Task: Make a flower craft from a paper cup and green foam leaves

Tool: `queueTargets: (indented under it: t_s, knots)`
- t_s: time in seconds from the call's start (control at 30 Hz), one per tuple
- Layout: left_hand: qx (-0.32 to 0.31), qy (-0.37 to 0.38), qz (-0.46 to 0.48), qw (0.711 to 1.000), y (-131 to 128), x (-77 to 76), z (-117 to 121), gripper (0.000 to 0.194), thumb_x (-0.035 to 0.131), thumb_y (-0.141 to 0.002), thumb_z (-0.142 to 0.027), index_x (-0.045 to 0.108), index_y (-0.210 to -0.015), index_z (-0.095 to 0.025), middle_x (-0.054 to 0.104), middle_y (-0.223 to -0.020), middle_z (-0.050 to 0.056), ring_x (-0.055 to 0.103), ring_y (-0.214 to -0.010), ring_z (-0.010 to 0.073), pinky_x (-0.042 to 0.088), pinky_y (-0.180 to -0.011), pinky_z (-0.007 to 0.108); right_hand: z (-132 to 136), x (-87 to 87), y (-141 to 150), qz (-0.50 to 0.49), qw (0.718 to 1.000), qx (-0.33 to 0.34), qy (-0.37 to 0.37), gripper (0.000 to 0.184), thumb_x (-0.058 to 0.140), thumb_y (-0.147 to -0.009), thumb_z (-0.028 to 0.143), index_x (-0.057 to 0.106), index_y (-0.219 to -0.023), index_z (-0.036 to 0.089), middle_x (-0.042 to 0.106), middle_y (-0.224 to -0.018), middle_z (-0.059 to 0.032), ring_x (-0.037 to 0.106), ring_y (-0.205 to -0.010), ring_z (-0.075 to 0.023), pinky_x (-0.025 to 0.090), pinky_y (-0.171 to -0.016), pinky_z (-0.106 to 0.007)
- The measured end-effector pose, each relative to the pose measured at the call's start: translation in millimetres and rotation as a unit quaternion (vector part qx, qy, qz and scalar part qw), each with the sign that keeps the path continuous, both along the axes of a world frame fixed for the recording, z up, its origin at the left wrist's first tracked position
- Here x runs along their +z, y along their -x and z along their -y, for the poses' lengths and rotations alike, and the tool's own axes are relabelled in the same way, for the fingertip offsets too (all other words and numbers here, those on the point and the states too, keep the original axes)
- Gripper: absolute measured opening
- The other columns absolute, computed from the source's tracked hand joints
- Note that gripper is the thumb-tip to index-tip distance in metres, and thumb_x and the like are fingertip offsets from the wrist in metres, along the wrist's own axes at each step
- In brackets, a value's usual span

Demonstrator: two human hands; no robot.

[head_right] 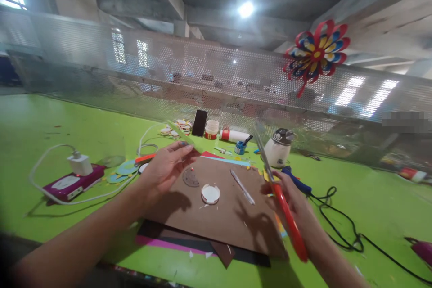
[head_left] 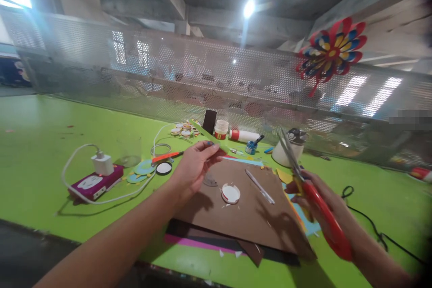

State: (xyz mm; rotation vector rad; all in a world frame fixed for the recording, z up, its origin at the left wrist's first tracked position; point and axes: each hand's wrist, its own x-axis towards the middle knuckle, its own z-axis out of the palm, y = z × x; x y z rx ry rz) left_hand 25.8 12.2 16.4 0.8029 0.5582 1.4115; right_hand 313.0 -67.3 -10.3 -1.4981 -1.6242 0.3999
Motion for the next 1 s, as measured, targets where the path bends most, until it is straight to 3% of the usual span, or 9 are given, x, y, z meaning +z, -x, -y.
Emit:
queueTargets:
  t_s: [0.13, 0.33, 0.5, 0.7, 1.0]
  knots:
    - [0.037, -0.032, 0.043, 0.998, 0.5, 23.8, 14.1, 0.007, 0.065, -0.077, -0.002, 0.067, -0.075, -0.009, 0.069, -0.075, 0.004, 0.068, -0.07, 0.0122, 0.056, -0.071, 0.023, 12.8, 10.9, 68.0, -0.097, 0.984, 0.148, 0.029, 0.035, 0.044, -0.092, 0.056, 0.051, -0.102, 0.023, 0.063, -0.083, -0.0046, 0.062, -0.069, -0.0179, 0.054, -0.064, -0.031]
    - [0.071, -0.045, 0.091, 0.992, -9.6, 41.7, 23.8, 0.011, 0.068, -0.073, -0.001, 0.065, -0.07, -0.011, 0.069, -0.072, 0.001, 0.066, -0.068, 0.0096, 0.054, -0.07, 0.021, 8.9, 13.3, 115.2, -0.102, 0.969, 0.225, 0.03, 0.036, 0.041, -0.094, 0.055, 0.049, -0.107, 0.022, 0.06, -0.088, -0.0037, 0.058, -0.075, -0.0161, 0.051, -0.068, -0.03]
    - [0.081, -0.05, 0.096, 0.991, -27.3, 36.4, 22.0, 0.011, 0.071, -0.07, -0.003, 0.064, -0.07, -0.012, 0.067, -0.073, 0.0, 0.064, -0.071, 0.009, 0.052, -0.078, 0.023, 5.2, 11.7, 121.4, -0.153, 0.962, 0.223, 0.022, 0.04, 0.041, -0.093, 0.057, 0.047, -0.113, 0.023, 0.056, -0.081, 0.0, 0.054, -0.067, -0.0142, 0.049, -0.061, -0.028]
    - [0.062, -0.012, 0.057, 0.996, -39.3, 25.5, 20.9, 0.008, 0.071, -0.072, -0.007, 0.065, -0.076, -0.011, 0.066, -0.074, 0.0, 0.061, -0.07, 0.0091, 0.047, -0.071, 0.022, -0.5, -0.4, 113.2, -0.066, 0.982, 0.179, -0.004, 0.038, 0.036, -0.095, 0.056, 0.049, -0.105, 0.021, 0.055, -0.078, -0.0006, 0.053, -0.067, -0.0153, 0.047, -0.061, -0.029]
    - [0.051, -0.006, 0.018, 0.999, -40.1, 13.3, 20.0, 0.006, 0.071, -0.075, -0.014, 0.064, -0.076, -0.014, 0.066, -0.071, 0.0, 0.061, -0.068, 0.01, 0.048, -0.074, 0.025, -1.8, -6.9, 109.3, -0.093, 0.98, 0.171, 0.033, 0.041, 0.039, -0.094, 0.058, 0.049, -0.111, 0.022, 0.059, -0.078, 0.0005, 0.054, -0.062, -0.0131, 0.046, -0.057, -0.027]
